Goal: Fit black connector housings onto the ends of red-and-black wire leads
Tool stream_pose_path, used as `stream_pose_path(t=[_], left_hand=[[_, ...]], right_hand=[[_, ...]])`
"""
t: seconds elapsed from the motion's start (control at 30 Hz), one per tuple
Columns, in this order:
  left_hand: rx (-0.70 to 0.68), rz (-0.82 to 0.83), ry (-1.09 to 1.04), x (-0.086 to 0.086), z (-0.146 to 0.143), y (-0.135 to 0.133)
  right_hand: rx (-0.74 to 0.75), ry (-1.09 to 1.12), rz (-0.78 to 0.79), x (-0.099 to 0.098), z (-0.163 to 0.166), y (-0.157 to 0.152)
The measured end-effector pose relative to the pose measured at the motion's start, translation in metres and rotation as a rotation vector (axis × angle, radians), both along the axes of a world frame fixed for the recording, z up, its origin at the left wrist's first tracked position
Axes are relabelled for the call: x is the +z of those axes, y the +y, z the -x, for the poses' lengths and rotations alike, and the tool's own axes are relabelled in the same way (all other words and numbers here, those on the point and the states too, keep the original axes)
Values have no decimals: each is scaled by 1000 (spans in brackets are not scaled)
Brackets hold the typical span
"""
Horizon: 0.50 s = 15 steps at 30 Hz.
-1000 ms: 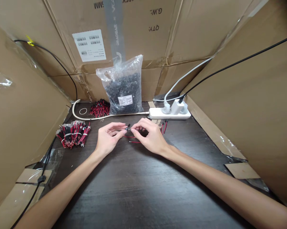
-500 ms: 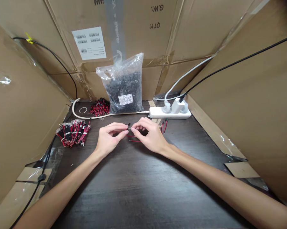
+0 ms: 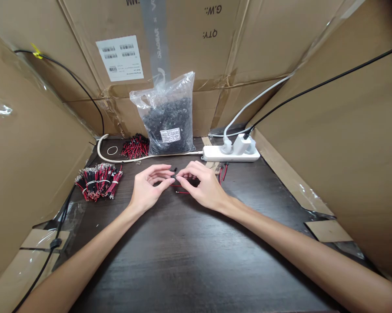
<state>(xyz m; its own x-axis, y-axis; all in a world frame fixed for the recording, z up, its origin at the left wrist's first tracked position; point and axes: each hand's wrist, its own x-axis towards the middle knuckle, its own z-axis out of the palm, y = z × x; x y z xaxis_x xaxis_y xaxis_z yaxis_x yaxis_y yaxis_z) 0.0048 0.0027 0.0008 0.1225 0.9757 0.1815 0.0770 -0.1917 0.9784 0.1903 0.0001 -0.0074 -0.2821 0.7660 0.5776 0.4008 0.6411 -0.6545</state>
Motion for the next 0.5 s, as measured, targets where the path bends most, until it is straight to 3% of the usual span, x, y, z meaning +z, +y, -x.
stream_pose_path(t=[0.5], left_hand=[[49,-82,114,5,-1,-7]], right_hand=[[22,-1,63,-5,-2,4]])
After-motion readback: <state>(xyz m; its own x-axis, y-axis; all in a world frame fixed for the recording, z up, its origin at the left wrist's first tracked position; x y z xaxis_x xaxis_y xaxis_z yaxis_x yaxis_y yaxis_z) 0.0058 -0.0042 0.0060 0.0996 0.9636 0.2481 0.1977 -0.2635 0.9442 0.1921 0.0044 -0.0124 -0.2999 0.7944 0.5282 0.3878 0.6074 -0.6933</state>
